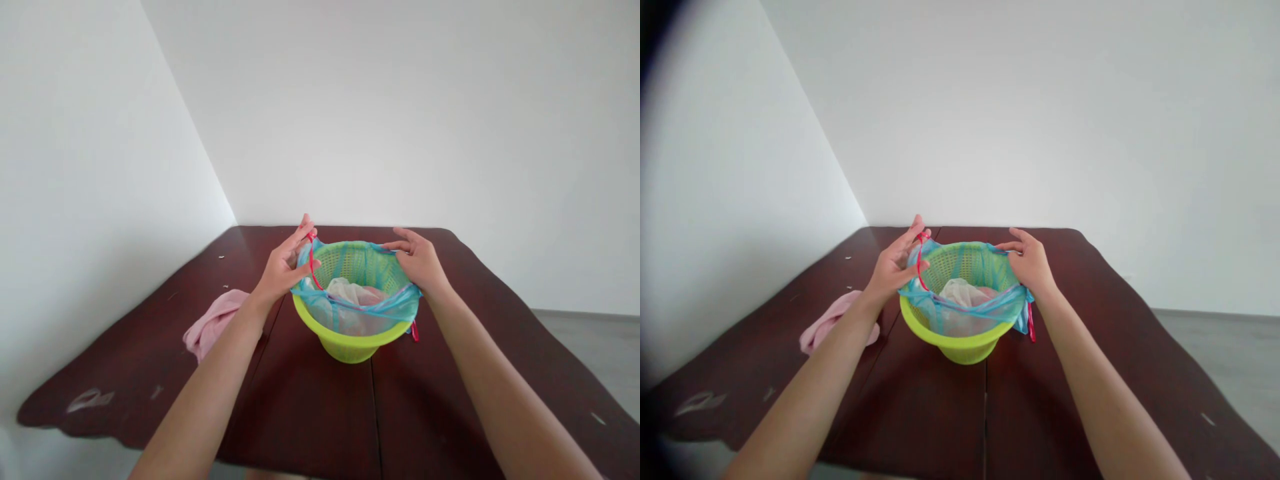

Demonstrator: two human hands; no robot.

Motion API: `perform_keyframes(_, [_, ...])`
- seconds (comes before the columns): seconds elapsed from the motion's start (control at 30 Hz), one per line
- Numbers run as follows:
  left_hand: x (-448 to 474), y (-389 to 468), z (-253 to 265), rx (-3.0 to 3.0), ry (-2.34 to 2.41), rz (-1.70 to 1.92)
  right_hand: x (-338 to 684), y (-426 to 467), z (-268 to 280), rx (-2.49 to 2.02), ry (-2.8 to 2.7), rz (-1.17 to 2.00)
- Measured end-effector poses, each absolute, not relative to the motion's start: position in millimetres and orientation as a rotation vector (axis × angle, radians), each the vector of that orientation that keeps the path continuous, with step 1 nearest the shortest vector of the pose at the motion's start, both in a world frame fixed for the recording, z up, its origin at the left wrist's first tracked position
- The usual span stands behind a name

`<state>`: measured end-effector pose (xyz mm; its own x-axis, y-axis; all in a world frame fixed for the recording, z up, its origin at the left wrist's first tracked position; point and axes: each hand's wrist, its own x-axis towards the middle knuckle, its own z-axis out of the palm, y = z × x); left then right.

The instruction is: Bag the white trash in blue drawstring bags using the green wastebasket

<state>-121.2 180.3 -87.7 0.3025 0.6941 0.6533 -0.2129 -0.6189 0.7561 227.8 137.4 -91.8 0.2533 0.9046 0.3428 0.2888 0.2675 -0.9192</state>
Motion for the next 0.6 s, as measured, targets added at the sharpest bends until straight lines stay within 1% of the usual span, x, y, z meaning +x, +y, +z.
perform_keyframes(0.2, [-110.6,185.6,-63.6,1.921,0.508,1.172,217.7,142.0,-79.1,-1.364,-1.471,0.534])
perform_keyframes(0.3, [-93.8,189.5,-53.9,2.044,0.569,1.131,215.1,141.7,-77.2,-1.358,-1.531,0.523])
perform_keyframes(0.4, [-80.2,192.8,-50.6,2.121,0.634,1.207,215.4,139.2,-75.4,-1.392,-1.584,0.416])
perform_keyframes(0.6, [-74.4,179.4,-43.4,1.935,0.675,1.6,210.5,123.3,-66.4,-1.337,-1.547,0.123])
